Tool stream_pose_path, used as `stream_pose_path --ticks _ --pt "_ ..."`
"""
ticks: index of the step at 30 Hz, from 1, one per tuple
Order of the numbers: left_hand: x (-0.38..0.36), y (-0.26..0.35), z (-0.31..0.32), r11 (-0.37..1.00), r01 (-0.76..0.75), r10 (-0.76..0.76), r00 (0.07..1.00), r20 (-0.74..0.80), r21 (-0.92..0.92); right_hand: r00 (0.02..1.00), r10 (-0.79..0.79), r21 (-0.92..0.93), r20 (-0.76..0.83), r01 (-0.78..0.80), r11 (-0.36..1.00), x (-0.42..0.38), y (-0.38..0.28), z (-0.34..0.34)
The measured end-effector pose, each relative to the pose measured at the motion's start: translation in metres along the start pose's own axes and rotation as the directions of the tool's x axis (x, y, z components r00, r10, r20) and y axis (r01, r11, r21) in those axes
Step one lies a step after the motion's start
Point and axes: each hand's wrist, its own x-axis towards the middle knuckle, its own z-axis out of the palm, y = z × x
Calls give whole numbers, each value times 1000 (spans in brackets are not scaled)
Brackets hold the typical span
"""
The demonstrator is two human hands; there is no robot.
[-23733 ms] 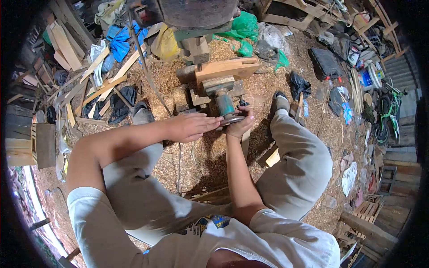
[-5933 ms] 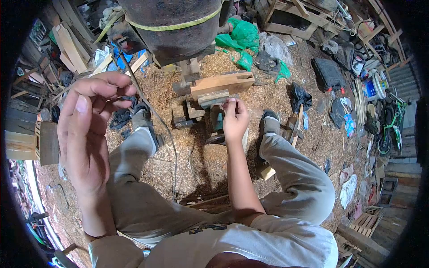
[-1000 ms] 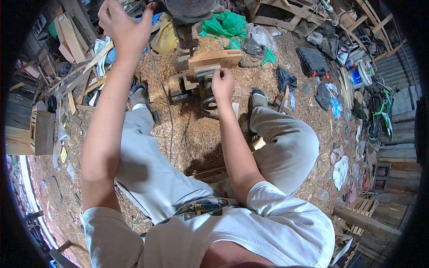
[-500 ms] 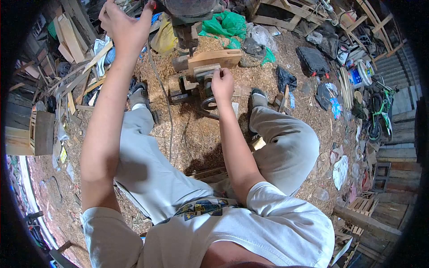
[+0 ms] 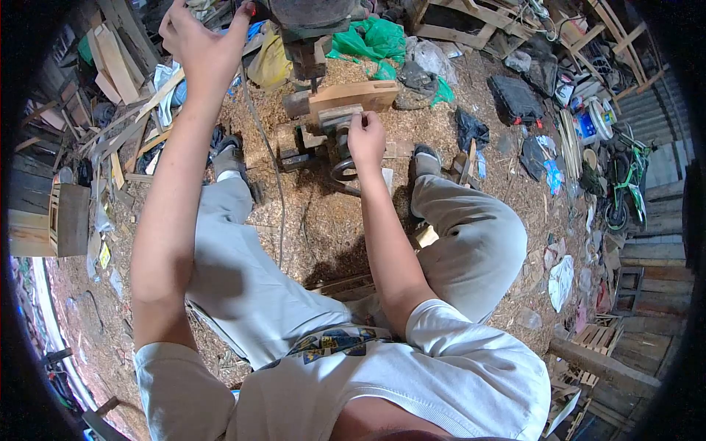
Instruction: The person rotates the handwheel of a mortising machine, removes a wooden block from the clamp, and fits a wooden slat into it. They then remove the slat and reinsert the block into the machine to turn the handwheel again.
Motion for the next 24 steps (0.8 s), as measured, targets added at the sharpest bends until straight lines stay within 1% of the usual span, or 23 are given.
stream_pose_path --ticks 8,10,13,16,19,21,24 --pt "0 0 0 999 -51 51 999 -14 21 1000 -7 -13 -3 7 1000 -1 -1 -2" --pt "-1 3 -3 999 -45 45 999 12 7 1000 -1 -16 -7 1 1000 0 2 0" --pt "-1 5 -4 998 -61 61 998 9 7 1000 -8 -42 -18 8 999 0 0 0" --pt "-2 9 -4 999 -30 30 1000 7 -27 1000 -17 -37 -18 16 999 -1 -3 -2" --pt "-2 7 -3 1000 -29 30 999 12 -10 1000 -18 -43 -13 17 999 0 2 -1" --pt "-1 4 -2 999 -43 43 999 13 -1 1000 -4 -17 -3 4 1000 1 4 1" --pt "-1 2 -3 997 -73 73 997 22 14 999 28 -35 16 -28 999 3 5 1"
